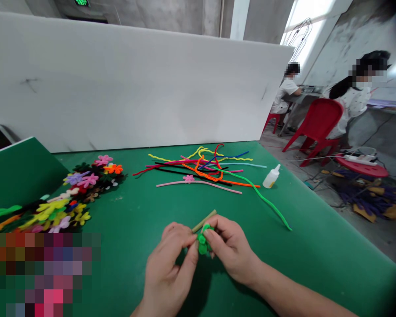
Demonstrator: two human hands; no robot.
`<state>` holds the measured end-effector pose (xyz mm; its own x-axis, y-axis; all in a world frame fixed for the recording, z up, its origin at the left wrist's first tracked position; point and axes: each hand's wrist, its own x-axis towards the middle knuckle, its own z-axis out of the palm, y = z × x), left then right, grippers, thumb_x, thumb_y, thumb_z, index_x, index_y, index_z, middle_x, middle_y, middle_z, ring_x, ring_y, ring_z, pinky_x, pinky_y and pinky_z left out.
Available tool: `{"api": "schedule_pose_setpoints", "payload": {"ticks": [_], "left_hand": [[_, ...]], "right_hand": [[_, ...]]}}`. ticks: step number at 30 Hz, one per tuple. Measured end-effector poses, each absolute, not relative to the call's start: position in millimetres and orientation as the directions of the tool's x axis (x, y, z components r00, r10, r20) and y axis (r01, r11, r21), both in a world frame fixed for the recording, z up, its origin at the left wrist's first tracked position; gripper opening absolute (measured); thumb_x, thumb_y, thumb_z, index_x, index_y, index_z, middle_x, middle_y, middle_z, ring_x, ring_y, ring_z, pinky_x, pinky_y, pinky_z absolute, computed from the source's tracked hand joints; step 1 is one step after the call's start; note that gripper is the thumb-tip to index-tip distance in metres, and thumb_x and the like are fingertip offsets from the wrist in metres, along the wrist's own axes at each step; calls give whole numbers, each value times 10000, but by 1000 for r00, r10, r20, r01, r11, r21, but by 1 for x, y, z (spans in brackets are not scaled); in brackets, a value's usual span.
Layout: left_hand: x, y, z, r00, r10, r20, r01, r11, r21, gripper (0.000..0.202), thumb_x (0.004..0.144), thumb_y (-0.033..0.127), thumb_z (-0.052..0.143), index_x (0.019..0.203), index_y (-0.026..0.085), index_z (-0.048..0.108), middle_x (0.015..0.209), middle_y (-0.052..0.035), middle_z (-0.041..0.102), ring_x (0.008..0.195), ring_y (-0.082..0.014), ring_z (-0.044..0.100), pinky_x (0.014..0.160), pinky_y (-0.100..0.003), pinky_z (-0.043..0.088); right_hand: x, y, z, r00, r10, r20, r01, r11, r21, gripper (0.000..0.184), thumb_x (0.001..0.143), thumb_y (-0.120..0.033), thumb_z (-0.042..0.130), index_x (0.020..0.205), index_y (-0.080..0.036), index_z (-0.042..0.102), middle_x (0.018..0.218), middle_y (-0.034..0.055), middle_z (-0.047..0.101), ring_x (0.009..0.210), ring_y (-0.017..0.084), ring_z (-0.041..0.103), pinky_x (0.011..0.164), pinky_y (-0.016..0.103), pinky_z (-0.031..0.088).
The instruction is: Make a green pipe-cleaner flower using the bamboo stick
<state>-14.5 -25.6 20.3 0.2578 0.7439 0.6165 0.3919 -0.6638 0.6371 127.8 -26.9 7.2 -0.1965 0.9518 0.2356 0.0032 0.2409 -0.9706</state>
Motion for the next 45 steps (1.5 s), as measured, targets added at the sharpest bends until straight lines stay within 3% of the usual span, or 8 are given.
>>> {"api": "schedule_pose_setpoints", "payload": {"ticks": [5, 11, 16, 22, 29, 35, 42, 45], "left_hand": [[-19, -15, 13, 169, 904, 392, 367, -427, 826, 84, 736, 139, 558, 789, 178, 610, 732, -12, 633, 683, -137, 583, 624, -241, 471], [-10, -18, 8, 175, 984, 24, -43, -17, 999, 200, 773, 238, 554, 950, 184, 631, 857, -31, 664, 815, -148, 597, 751, -246, 470], [-9, -17, 9, 204, 979, 19, -51, -9, 999, 149, 763, 225, 576, 877, 186, 663, 767, -12, 640, 729, -129, 561, 686, -218, 456], [-17, -12, 15, 246, 953, 177, 141, -216, 966, 123, 791, 195, 525, 772, 174, 645, 735, -14, 572, 685, -126, 531, 638, -220, 436], [-16, -14, 16, 350, 856, 381, 319, -491, 810, 150, 798, 147, 476, 743, 165, 614, 699, -27, 566, 668, -138, 533, 611, -228, 428], [-14, -16, 19, 320, 924, 208, 287, -304, 908, 221, 797, 222, 480, 610, 155, 578, 535, 20, 475, 514, -110, 473, 498, -205, 374], [-12, -13, 15, 235, 966, -110, 64, 97, 993, 206, 752, 307, 554, 628, 145, 575, 518, 29, 525, 427, -77, 415, 444, -192, 334], [-13, -11, 13, 237, 962, -138, 39, 132, 990, 223, 741, 329, 567, 622, 141, 568, 508, 33, 515, 418, -70, 400, 429, -185, 315]], "right_hand": [[132, -18, 5, -172, 948, 268, 91, 286, -954, 209, 842, -271, 465, 740, -164, 614, 631, 2, 554, 560, 103, 534, 550, 217, 427], [129, -16, 2, -30, 933, 359, 73, 360, -930, 163, 818, -234, 521, 836, -222, 683, 758, 30, 578, 729, 139, 537, 637, 247, 446], [126, -20, 1, -75, 909, 409, 51, 414, -909, 180, 815, -201, 517, 917, -229, 662, 728, 33, 601, 689, 144, 552, 643, 274, 462], [130, -22, 5, -42, 909, 416, 152, 417, -896, 227, 801, -147, 484, 1003, -194, 578, 840, 57, 588, 755, 156, 563, 666, 272, 468], [136, -17, 7, -113, 891, 441, 272, 454, -848, 79, 752, -166, 551, 818, -176, 593, 722, 22, 564, 639, 126, 522, 592, 236, 437], [135, -18, 9, -127, 922, 365, 313, 386, -868, 140, 804, -215, 488, 698, -164, 566, 662, 13, 549, 608, 118, 497, 576, 228, 403], [138, -9, 5, -160, 982, 100, 38, 107, -993, 304, 841, -375, 425, 670, -145, 526, 585, -14, 475, 532, 95, 443, 500, 205, 369], [140, -10, 6, -195, 973, 128, 101, 149, -984, 248, 816, -345, 473, 676, -148, 529, 593, -20, 461, 542, 94, 420, 505, 207, 351]]}}
